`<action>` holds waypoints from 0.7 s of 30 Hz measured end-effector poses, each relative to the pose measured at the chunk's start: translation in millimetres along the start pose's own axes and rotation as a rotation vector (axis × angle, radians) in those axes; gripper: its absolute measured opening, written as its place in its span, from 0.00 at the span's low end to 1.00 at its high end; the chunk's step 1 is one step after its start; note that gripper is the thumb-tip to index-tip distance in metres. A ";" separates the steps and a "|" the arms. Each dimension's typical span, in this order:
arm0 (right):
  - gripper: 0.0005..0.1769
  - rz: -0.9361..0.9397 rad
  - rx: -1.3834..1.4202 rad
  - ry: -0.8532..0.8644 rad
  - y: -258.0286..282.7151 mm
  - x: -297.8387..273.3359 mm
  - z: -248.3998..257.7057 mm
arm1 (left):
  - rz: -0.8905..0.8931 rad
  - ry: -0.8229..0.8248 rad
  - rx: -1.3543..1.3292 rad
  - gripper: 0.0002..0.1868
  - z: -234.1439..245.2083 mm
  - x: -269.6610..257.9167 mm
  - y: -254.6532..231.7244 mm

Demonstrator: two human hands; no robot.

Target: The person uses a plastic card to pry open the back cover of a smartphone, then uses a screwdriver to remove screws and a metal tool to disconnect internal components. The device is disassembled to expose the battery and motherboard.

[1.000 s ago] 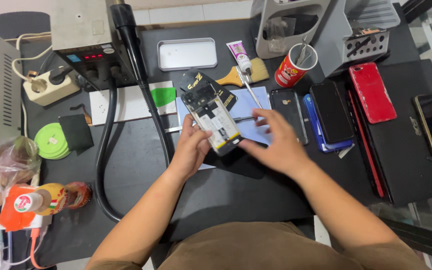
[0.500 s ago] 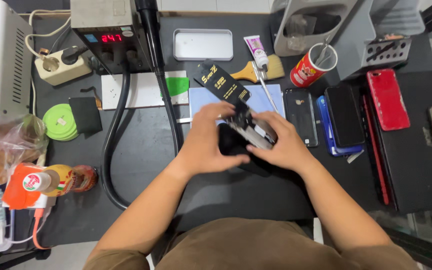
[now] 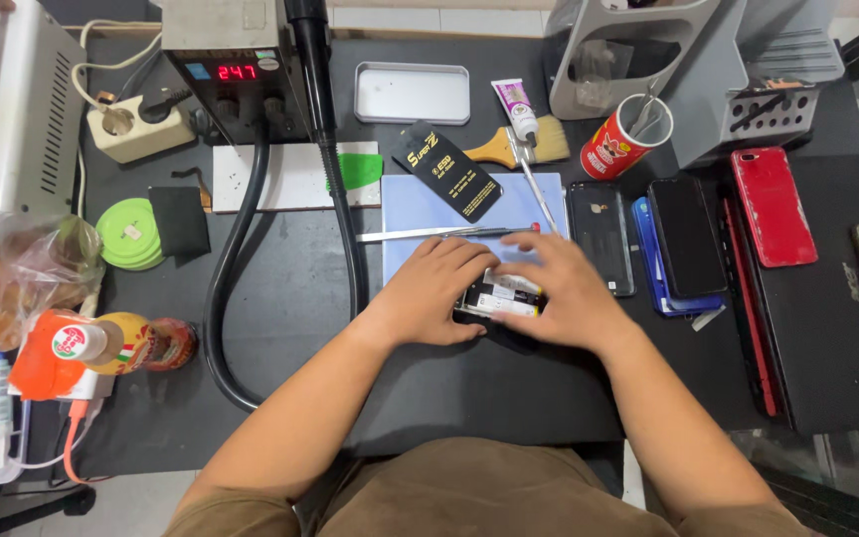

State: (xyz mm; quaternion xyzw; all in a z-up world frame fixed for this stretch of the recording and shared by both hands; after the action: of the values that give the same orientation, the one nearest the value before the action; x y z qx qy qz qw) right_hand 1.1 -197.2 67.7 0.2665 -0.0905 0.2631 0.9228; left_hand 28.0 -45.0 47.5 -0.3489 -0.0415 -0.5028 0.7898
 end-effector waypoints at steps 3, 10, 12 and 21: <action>0.17 -0.128 -0.032 -0.096 -22.4 8.7 13.7 | 0.026 0.040 0.046 0.37 -4.2 2.2 0.5; 0.11 -0.092 -0.233 -0.094 -42.1 30.4 0.2 | 0.064 -0.003 0.125 0.36 6.0 -0.9 0.3; 0.08 -0.083 -0.233 -0.088 -43.6 29.0 -3.7 | 0.079 -0.003 0.136 0.36 9.3 -1.0 0.5; 0.05 -0.280 0.389 -0.171 -74.8 11.5 6.7 | 0.129 0.015 0.131 0.33 21.9 -4.1 10.6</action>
State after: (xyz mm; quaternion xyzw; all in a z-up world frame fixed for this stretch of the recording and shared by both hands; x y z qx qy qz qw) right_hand 50.6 -249.6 43.7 0.4703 -0.0782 0.1217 0.8706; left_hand 41.0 -26.2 56.9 -0.2948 -0.0457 -0.4499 0.8418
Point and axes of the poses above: each hand's wrist, its own x-axis towards the middle knuckle, its own z-axis out of the back of the hand, y = z × x, the point moved 7 cm from there along x, towards the middle knuckle, and after that the axes turned 2 degrees about -x, right-handed, at the moved point
